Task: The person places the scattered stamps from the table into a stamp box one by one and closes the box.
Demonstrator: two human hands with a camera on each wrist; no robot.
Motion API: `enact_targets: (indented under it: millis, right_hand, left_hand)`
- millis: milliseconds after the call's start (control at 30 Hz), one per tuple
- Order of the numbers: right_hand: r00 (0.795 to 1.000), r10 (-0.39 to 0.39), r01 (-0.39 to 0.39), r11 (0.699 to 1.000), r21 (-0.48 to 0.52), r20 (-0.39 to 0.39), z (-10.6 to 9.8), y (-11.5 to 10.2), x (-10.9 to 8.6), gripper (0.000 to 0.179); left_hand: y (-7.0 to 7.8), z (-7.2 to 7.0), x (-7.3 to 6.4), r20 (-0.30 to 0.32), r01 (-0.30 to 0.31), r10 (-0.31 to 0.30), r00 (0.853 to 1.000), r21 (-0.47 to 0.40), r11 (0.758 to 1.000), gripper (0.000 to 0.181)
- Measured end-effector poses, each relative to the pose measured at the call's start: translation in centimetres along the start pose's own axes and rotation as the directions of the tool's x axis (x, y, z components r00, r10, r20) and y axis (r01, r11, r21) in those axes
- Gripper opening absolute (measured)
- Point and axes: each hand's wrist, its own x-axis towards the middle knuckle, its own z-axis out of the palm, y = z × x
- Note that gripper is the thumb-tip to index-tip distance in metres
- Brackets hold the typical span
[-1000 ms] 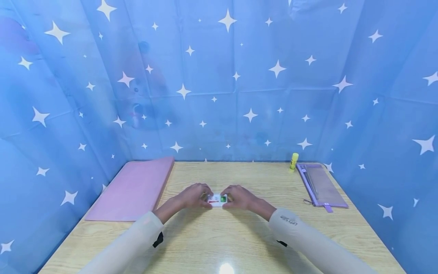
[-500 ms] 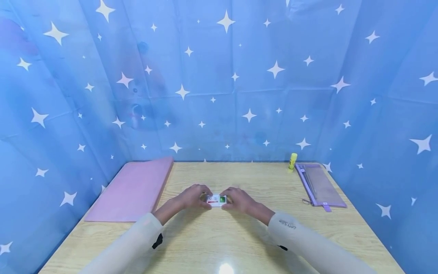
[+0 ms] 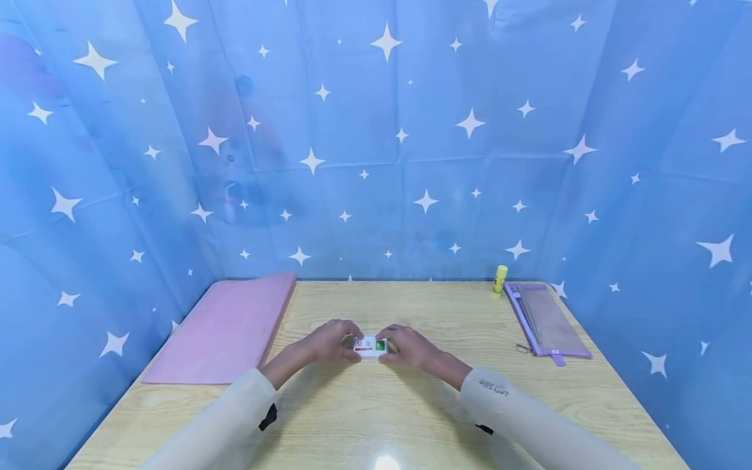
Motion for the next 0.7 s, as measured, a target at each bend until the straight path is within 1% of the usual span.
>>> enact_targets:
  millis: [67,300,567,700]
  right_hand:
    - [1.0,-0.008,0.008,1.0,-0.003,0.003,0.02,0.0,0.01,0.039]
    - [1.0,0.009,-0.009,1.0,0.005,0.012,-0.1,-0.06,-0.03,0.039]
    - [1.0,-0.003,0.003,1.0,0.009,0.002,-0.31,0.17,0.05,0.039]
    - [1.0,-0.004,0.004,1.0,0.015,-0.002,-0.43,0.31,0.11,0.043]
  left_hand:
    - [-0.02,0.06,0.0,-0.001,0.001,-0.001,1.0,0.007,1.0,0.049]
    - [0.05,0.04,-0.02,0.004,0.007,-0.007,1.0,0.014,1.0,0.049]
    - [-0.17,-0.14,0.11,0.001,-0.014,0.014,1.0,0.018,1.0,0.05]
    - [-0.41,-0.24,-0.06,-0.007,-0.036,0.036,0.999,0.005,0.999,0.053]
